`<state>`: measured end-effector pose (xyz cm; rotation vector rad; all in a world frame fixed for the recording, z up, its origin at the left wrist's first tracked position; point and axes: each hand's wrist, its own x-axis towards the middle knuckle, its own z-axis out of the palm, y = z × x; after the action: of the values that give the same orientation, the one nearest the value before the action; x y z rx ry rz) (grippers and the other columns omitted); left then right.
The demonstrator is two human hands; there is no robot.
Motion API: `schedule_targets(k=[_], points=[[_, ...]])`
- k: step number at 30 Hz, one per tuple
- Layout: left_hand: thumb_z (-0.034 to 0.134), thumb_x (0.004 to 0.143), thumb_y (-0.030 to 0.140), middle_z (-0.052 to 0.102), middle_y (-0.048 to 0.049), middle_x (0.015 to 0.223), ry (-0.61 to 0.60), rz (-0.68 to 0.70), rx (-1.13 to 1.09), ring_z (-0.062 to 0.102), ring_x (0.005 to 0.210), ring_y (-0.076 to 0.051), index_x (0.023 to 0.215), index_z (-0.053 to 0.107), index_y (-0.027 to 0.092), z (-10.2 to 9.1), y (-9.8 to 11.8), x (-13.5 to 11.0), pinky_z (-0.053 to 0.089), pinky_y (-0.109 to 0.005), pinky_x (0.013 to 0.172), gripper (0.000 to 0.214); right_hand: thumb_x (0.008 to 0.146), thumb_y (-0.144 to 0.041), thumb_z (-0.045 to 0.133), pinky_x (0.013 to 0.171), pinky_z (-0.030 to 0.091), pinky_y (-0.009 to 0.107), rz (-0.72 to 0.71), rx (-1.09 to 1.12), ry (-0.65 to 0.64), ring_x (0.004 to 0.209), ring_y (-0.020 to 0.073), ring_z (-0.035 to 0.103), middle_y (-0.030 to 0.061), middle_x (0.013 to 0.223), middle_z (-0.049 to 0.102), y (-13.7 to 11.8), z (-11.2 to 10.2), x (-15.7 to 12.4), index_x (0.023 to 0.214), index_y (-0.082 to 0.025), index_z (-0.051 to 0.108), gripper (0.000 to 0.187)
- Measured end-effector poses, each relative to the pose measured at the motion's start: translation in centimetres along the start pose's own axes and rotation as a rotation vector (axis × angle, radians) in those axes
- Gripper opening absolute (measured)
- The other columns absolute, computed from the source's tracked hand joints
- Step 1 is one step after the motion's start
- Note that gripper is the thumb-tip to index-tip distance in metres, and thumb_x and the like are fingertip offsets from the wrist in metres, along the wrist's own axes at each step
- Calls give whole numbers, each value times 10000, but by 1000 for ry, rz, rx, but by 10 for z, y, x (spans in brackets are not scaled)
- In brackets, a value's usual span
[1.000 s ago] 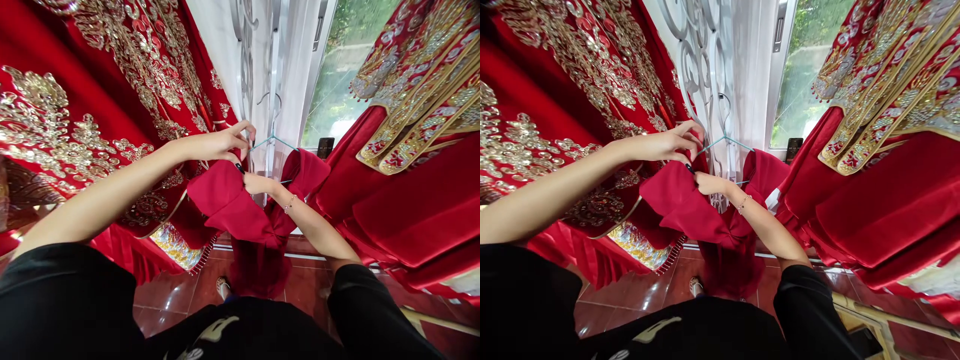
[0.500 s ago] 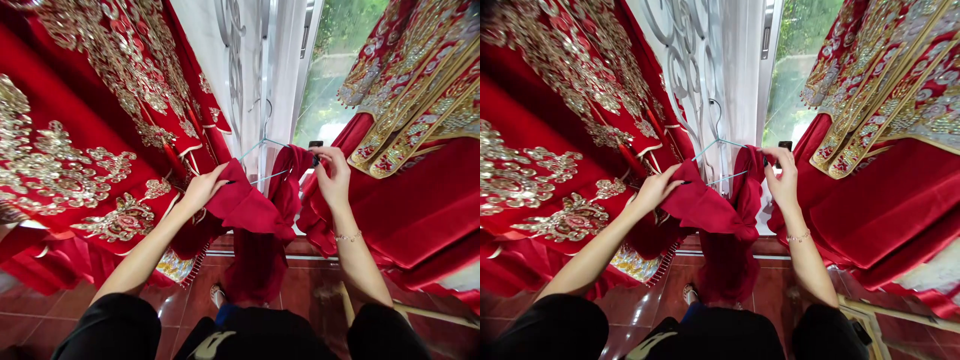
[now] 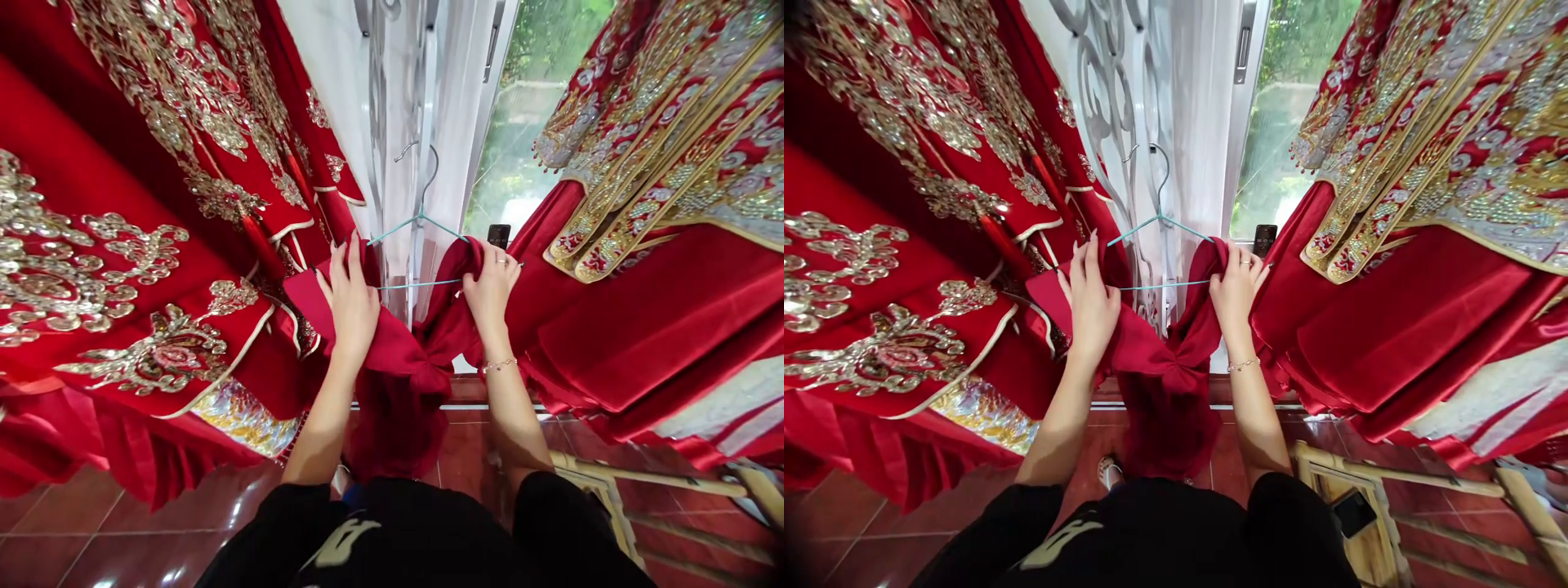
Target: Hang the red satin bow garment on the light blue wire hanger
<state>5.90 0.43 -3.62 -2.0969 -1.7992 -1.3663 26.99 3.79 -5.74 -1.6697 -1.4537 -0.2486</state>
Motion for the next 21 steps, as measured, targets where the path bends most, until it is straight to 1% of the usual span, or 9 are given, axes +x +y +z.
schedule_targets(k=[3,5,8,10,11,13,16,19,21], points=[[403,821,6,400,-114,1603,9,29,-16,309,1541,-278,1576,256,302,-4,-13,1,108,-677,1261,825,776,-104,463,1145,309,648,-23,-14,-25,1353,370,419,209,1414,507,7,-8,-2,1410,-174,512,640],[424,820,14,377,-117,1615,49,17,3,292,1548,-287,1573,249,310,-3,-13,-1,105,-687,1256,828,786,-76,437,1129,300,666,-25,-71,-64,1310,375,468,217,1353,542,7,-11,-3,1407,-164,510,632],[485,835,55,230,-140,1679,60,-52,35,104,1591,-350,1571,260,267,1,-8,-2,95,-728,1234,798,823,-62,408,1096,298,677,13,-208,-96,1187,377,545,234,1233,597,1,-12,-1,1372,-117,530,565],[511,839,76,148,-149,1701,16,-109,57,-29,1589,-387,1559,298,225,0,-8,1,58,-749,1224,765,842,-62,408,1055,361,622,36,-264,-111,1135,368,562,242,1207,608,-3,-14,2,1337,-103,548,516],[514,840,82,144,-154,1701,-11,-123,70,-48,1585,-400,1551,321,210,-1,-10,3,41,-754,1221,748,846,-61,411,1017,403,580,50,-278,-119,1114,361,567,242,1203,611,-3,-15,3,1318,-107,557,497],[510,835,84,210,-168,1683,-39,-115,107,28,1582,-420,1535,365,193,-7,-15,8,40,-750,1224,724,844,-52,415,917,459,491,82,-299,-130,1060,341,583,228,1174,628,-3,-19,6,1268,-124,581,461],[495,820,72,403,-171,1596,-13,-42,197,256,1539,-417,1507,435,182,-16,-24,15,132,-692,1250,698,833,-38,419,828,462,403,114,-330,-123,945,295,617,178,1031,669,3,-26,8,1154,-136,626,394],[441,822,37,567,-162,1450,-14,10,264,471,1423,-367,1477,488,164,-23,-31,22,279,-580,1248,669,828,-69,458,825,460,389,111,-332,-113,896,279,630,142,934,678,11,-33,8,1087,-146,649,331],[409,826,21,626,-161,1366,-29,15,285,563,1332,-345,1450,521,154,-25,-34,24,363,-530,1211,648,819,-123,507,852,471,416,75,-290,-110,935,297,627,153,990,685,16,-34,6,1126,-148,646,338]])
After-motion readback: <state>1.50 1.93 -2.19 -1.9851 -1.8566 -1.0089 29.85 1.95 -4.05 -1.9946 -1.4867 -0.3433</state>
